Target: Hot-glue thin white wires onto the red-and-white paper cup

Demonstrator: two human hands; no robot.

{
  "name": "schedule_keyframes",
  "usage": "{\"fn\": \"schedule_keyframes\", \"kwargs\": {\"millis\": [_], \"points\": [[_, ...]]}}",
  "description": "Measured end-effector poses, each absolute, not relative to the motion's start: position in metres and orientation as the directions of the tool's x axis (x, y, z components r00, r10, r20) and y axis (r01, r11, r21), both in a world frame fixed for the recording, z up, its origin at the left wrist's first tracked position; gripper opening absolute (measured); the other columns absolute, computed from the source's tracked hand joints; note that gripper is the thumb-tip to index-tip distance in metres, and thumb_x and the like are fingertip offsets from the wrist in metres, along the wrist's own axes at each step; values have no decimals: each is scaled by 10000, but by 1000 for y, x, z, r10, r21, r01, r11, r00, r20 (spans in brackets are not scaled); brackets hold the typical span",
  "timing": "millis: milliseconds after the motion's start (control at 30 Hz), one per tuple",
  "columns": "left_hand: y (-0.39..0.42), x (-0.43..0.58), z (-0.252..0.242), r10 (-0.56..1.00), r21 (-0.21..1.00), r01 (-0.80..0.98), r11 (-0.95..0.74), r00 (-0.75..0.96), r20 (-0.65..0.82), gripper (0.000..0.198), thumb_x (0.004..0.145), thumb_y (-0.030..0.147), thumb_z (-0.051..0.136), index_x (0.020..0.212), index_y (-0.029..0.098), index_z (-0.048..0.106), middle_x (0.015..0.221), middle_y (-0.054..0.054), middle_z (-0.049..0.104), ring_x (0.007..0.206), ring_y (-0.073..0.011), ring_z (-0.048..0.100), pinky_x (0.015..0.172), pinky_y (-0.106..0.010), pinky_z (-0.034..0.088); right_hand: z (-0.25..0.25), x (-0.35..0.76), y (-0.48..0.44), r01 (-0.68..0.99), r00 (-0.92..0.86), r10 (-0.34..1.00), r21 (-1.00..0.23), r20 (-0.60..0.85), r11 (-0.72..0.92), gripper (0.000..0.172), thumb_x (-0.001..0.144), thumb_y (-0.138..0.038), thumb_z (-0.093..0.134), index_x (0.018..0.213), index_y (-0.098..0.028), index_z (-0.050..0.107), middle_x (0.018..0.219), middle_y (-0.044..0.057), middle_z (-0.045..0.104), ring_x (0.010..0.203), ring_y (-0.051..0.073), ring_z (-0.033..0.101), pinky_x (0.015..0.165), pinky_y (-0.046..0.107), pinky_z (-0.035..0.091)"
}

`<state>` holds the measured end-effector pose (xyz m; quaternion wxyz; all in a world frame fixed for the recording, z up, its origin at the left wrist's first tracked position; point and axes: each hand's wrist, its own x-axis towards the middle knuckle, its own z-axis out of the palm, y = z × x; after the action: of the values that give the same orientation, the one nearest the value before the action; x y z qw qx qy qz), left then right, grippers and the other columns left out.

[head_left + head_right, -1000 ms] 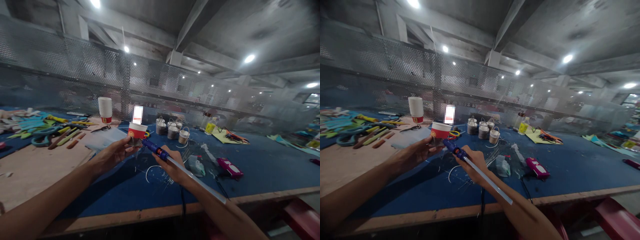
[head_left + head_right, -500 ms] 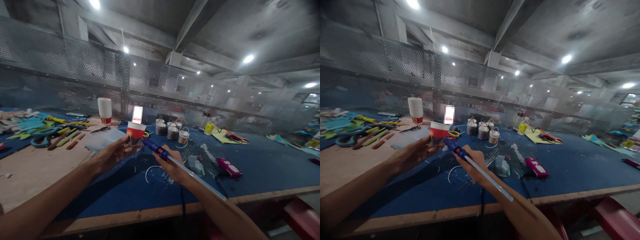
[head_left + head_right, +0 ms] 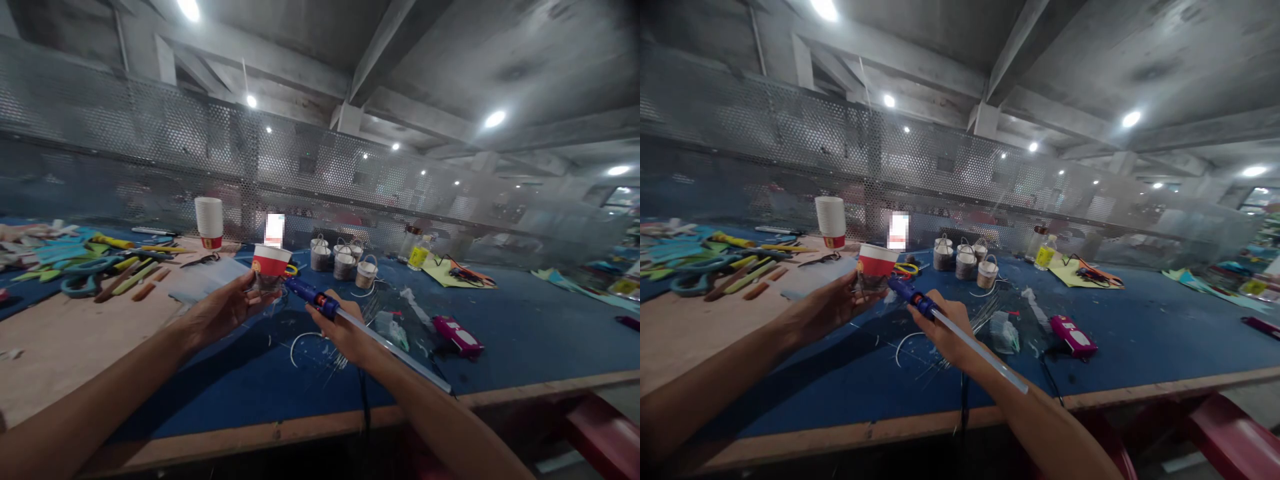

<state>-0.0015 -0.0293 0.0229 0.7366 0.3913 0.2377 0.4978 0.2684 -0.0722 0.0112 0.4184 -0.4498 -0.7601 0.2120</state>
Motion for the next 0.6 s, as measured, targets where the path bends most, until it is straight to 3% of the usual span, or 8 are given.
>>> {"fn": "schedule_keyframes", "kwargs": {"millis": [167,300,367,433,500,600], "points": [[-28,-3,24,918,792,-579,191,390,63,411,976,306,722,1333,111,668,1246,-152,802,1092,-252,787,983,-314,619,12,267,-59,401,-196,914,-822,354,405,408,954,-592,631,783,-224,588,484,-57,528,465,141,579,565,256,470],[-33,-3,29,938,789,-580,202,346,14,328,1003,333,675,1267,142,709,1201,-131,820,1075,-259,794,906,-287,643,16,271,-44,62,-158,954,-961,256,268,465,887,-649,683,798,-203,581,536,-71,527,417,93,486,491,238,404],[-37,-2,33,945,788,-582,200,326,1,277,1009,309,658,1231,155,718,1174,-119,828,1060,-260,799,890,-296,652,16,277,-35,-39,-148,974,-985,172,168,494,835,-670,720,815,-193,593,612,-52,572,453,89,503,486,230,404],[-39,0,36,947,802,-566,190,320,1,246,1012,273,648,1214,153,722,1160,-109,831,1031,-247,805,892,-302,652,14,285,-26,-15,-121,988,-995,99,98,522,811,-690,731,821,-178,629,689,-2,638,547,111,574,529,233,448],[-41,1,38,947,822,-543,174,321,12,253,1014,257,642,1224,141,721,1156,-105,830,1003,-231,806,893,-300,647,10,296,-17,124,-67,996,-990,62,69,541,804,-702,725,817,-164,666,728,27,664,617,125,600,550,231,449],[-41,1,37,942,831,-536,151,333,43,292,1019,271,634,1269,140,710,1178,-101,824,1024,-225,794,933,-317,631,3,312,-6,444,9,999,-895,38,31,546,780,-698,739,665,-178,616,603,-13,576,545,103,487,491,225,337]]}}
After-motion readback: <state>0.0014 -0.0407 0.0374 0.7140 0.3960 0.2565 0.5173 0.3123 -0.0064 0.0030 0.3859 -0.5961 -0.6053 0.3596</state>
